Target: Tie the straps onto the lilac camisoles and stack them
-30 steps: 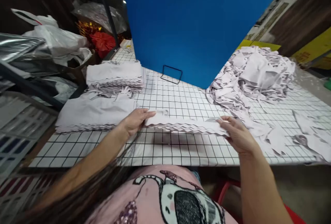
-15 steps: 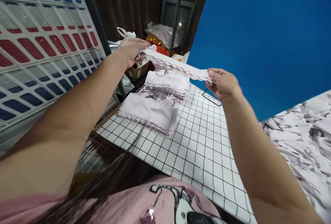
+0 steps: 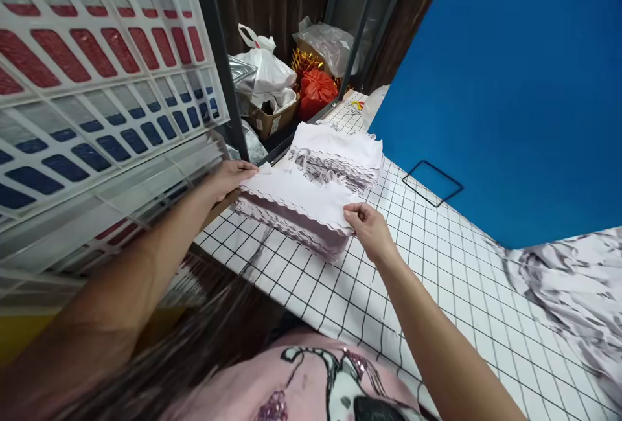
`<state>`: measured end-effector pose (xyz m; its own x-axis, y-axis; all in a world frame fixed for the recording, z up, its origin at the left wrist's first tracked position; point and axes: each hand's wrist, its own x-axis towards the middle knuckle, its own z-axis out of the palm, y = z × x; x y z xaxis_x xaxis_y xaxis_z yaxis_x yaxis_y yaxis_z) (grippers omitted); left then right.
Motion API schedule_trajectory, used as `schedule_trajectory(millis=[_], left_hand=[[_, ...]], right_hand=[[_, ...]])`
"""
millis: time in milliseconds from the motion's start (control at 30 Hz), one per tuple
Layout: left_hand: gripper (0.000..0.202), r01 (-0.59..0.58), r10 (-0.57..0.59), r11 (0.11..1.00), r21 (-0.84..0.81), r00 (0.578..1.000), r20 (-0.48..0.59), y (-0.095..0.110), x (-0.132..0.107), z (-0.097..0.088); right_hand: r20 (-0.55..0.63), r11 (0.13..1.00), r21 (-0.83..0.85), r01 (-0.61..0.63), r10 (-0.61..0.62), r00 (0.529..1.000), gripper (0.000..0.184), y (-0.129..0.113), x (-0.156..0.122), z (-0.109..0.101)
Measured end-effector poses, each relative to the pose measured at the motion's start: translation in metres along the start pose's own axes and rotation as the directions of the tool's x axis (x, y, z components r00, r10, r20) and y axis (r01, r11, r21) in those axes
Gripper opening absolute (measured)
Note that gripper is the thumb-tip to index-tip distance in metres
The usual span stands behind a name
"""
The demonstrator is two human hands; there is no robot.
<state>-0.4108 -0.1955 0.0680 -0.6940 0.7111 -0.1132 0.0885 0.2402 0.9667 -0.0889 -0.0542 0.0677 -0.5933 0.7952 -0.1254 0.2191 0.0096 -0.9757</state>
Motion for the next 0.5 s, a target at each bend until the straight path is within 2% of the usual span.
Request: schedule_trajectory(millis=[100,200,233,300,333,400,467,500], left_hand=[[0.062,-0.013,0.011,0.996,0.085,1.0,0.016,-0.012,0.0,-0.007],[0.055,-0.085,0.064,0.945,0.317,0.995,0.077,-0.023,-0.004,-0.011],[0.052,-0.125,0.1,0.898,0.423,0.992,0.081,-0.024,-0.006,-0.011],[0.048,-0.211,0.233,0.731,0.649,0.971,0.053,-0.019,-0.011,-0.008],[0.048,-0.248,0.334,0.623,0.742,0.942,0.034,-0.015,-0.013,-0.006],[0.049,-0.327,0.538,0.436,0.838,0.841,0.048,-0.005,-0.017,0.001],[0.052,-0.403,0.644,0.342,0.849,0.758,0.101,0.004,-0.02,0.009],[0.054,-0.427,0.661,0.328,0.843,0.741,0.119,0.007,-0.02,0.013]], right_hand=[[0.01,0.986,-0.162,-0.029,0.031,0.999,0.03,0.003,-0.014,0.005],[-0.007,0.913,-0.404,-0.052,0.054,0.999,0.028,0.005,-0.033,0.007],[-0.009,0.864,-0.5,-0.058,0.062,0.998,0.028,0.003,-0.039,0.007],[-0.025,0.728,-0.681,-0.074,0.079,0.997,0.03,-0.004,-0.046,0.008],[-0.042,0.658,-0.749,-0.073,0.062,0.997,0.032,-0.01,-0.047,0.01],[-0.073,0.547,-0.837,-0.017,-0.082,0.994,0.036,-0.019,-0.041,0.016],[-0.039,0.457,-0.884,0.103,-0.29,0.956,0.041,-0.024,-0.027,0.025],[0.002,0.416,-0.894,0.164,-0.363,0.932,0.043,-0.023,-0.018,0.03]])
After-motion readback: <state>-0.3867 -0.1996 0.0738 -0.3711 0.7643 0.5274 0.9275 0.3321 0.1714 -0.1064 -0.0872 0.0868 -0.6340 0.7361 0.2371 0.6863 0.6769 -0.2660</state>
